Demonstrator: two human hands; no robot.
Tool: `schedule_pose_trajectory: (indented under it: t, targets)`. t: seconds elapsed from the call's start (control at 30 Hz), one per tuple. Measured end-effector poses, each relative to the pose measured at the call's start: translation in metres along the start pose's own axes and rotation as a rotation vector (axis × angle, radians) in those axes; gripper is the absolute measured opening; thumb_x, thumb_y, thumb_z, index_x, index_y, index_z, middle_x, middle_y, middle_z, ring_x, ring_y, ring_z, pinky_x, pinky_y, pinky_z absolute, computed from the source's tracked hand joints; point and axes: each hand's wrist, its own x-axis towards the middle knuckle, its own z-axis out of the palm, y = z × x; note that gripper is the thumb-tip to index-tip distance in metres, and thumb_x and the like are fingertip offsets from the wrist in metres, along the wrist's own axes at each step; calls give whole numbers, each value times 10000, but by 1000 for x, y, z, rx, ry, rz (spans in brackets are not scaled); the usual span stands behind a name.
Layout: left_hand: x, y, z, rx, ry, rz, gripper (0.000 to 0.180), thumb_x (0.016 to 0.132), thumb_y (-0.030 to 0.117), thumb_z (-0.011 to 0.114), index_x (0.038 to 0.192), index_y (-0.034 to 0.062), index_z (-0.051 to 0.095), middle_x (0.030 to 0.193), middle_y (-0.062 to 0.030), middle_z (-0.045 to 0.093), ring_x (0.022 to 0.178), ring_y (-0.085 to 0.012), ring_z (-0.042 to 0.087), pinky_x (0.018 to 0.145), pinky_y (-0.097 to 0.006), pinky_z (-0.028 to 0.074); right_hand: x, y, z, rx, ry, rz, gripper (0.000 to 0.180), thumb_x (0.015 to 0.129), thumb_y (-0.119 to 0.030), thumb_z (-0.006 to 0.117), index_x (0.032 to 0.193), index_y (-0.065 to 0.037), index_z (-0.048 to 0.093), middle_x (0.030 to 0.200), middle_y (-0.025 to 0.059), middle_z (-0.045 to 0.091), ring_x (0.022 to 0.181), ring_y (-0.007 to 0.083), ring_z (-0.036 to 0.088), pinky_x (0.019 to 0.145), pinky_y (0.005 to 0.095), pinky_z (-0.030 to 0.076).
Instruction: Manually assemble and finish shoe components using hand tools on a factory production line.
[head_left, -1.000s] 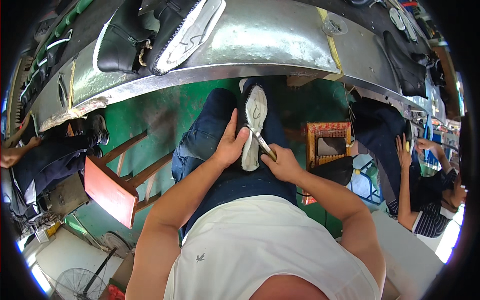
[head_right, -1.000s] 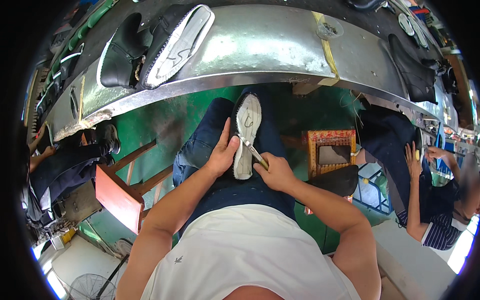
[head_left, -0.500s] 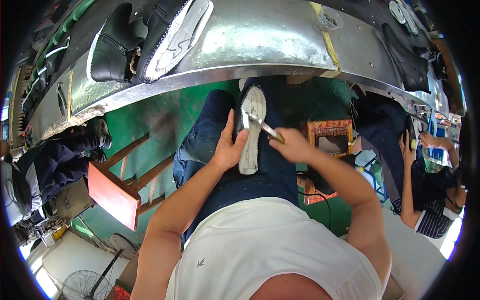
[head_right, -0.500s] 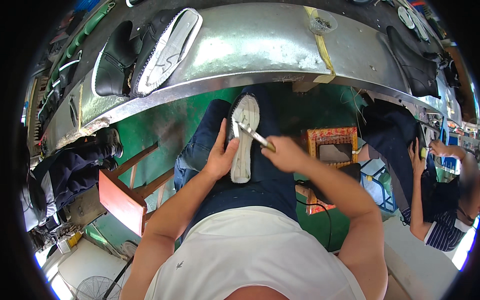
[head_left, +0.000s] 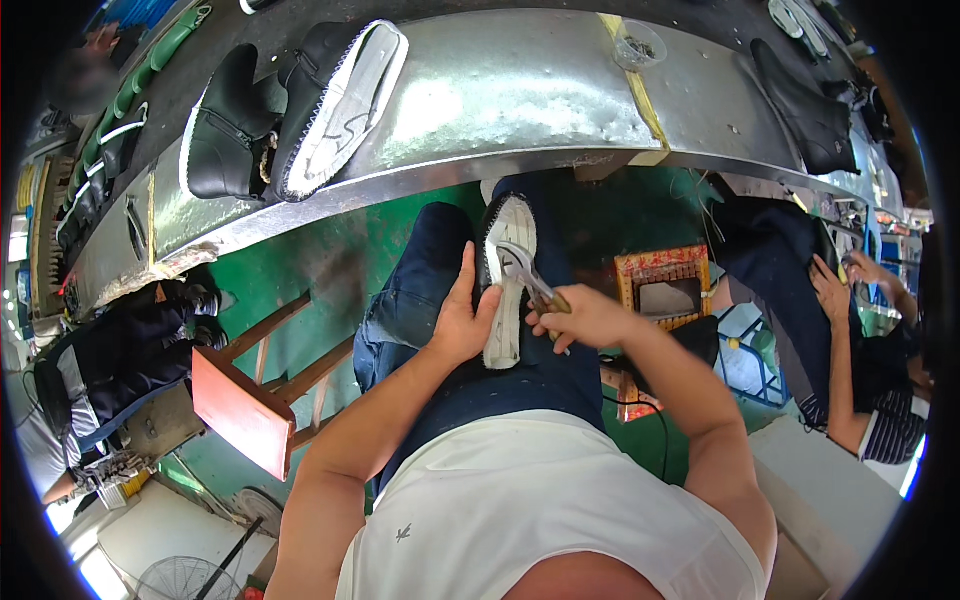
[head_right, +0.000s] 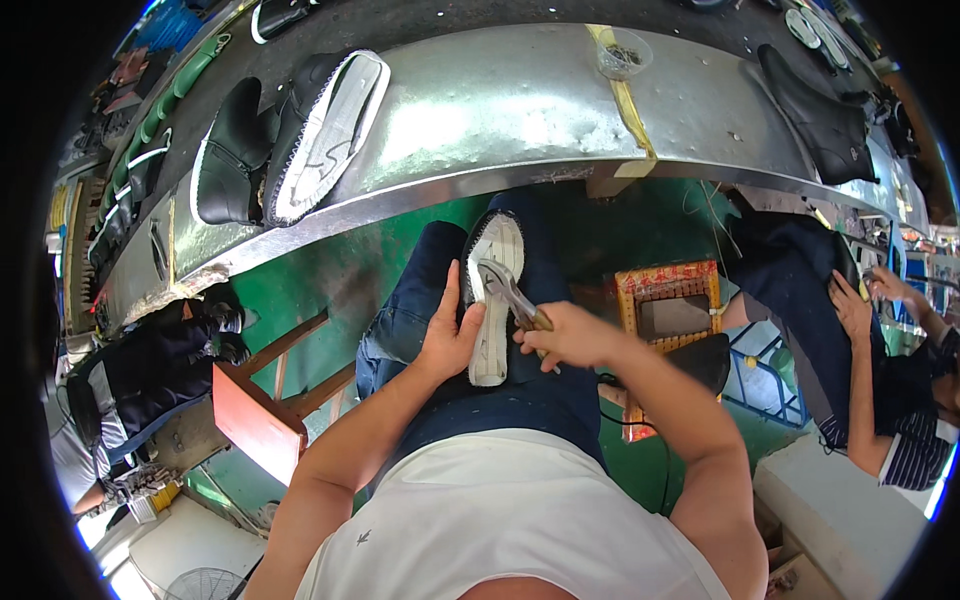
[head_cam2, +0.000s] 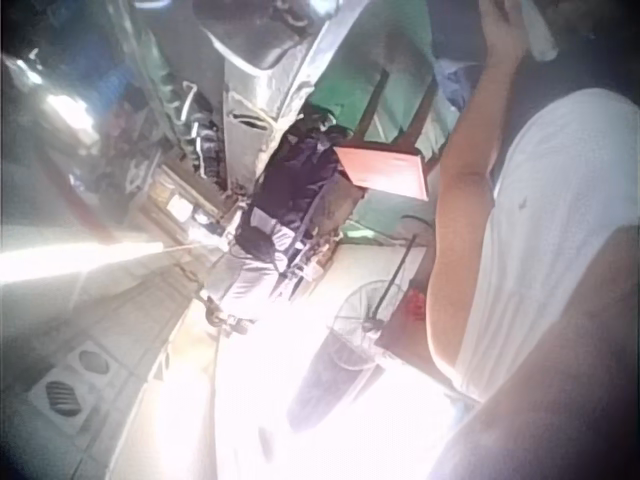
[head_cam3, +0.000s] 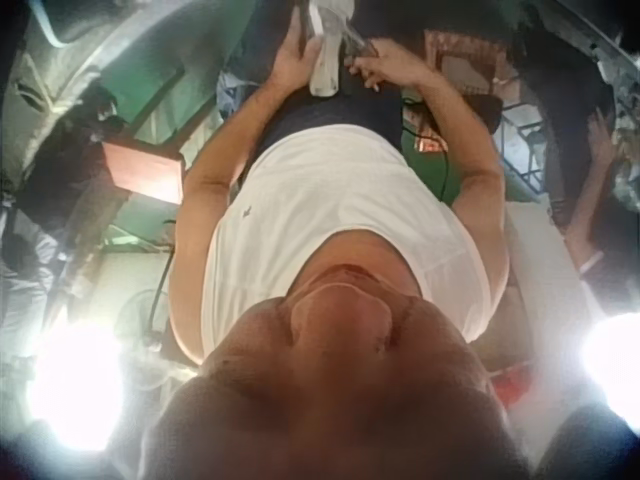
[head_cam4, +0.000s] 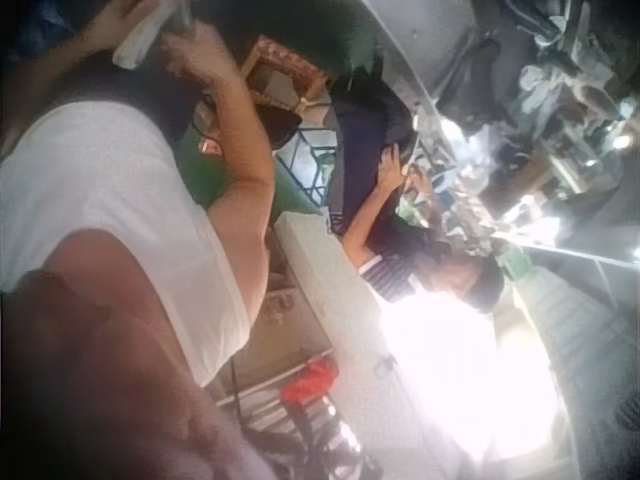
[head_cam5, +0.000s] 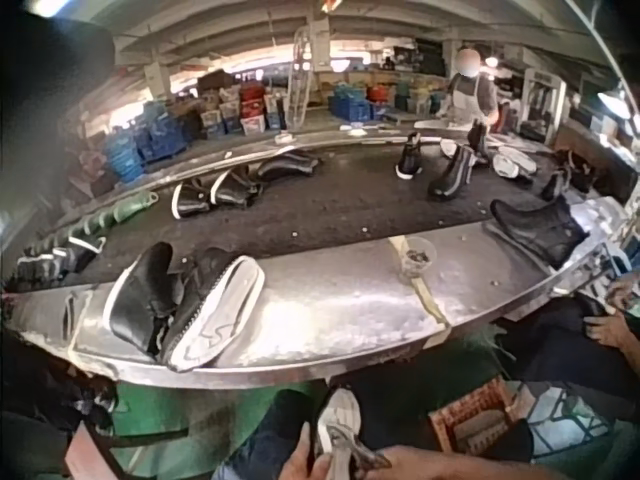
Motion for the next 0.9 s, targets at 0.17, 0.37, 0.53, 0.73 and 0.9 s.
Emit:
schedule_pose_trajectory:
  t: [0.17, 0.37, 0.53, 0.73, 0.9]
  targets:
    - [-2, -4, 2, 45, 24, 39, 767, 1025, 224, 564, 1618, 33, 117, 1446, -319, 498, 1336, -397, 530, 1090, -377, 422, 5, -27, -42, 265, -311, 112, 374, 986, -254, 615, 1234, 24, 581, 1054, 109, 702, 908, 174, 709, 645, 315, 597]
    - [2, 2, -1, 189, -19, 117, 749, 1005, 195, 569, 1622, 93, 156, 1545, -308, 374, 1314, -464, 524, 1085, -417, 447, 18, 27, 32, 132, 186, -165, 300, 1045, -289, 559, 939, -16, 627, 767, 40, 656, 645, 131, 630, 602, 288, 501]
    - [8, 27, -4, 458, -109, 36, 653, 987, 247, 537, 1591, 261, 289, 1491, -350, 405, 1173, -522, 583, 978, -497, 523, 12, 44, 3, 598, -154, -43, 298, 1016, -260, 618, 1137, 13, 603, 975, 97, 675, 797, 169, 686, 489, 254, 538]
    - [14, 25, -4, 478, -71, 40, 595, 990, 260, 520, 1563, 253, 358, 1394, -391, 479, 1123, -528, 610, 963, -509, 525, -19, -9, -21, -16, 201, -32, 419, 1051, -382, 523, 1050, 28, 610, 883, 112, 699, 822, 201, 711, 584, 347, 574]
    - [9, 25, -2, 510, -120, 39, 566, 1007, 267, 498, 1557, 273, 366, 1396, -415, 456, 1122, -534, 607, 962, -511, 526, 7, -35, -16, -550, 388, -328, 508, 1068, -430, 443, 929, 34, 595, 765, 150, 673, 738, 242, 691, 682, 396, 525]
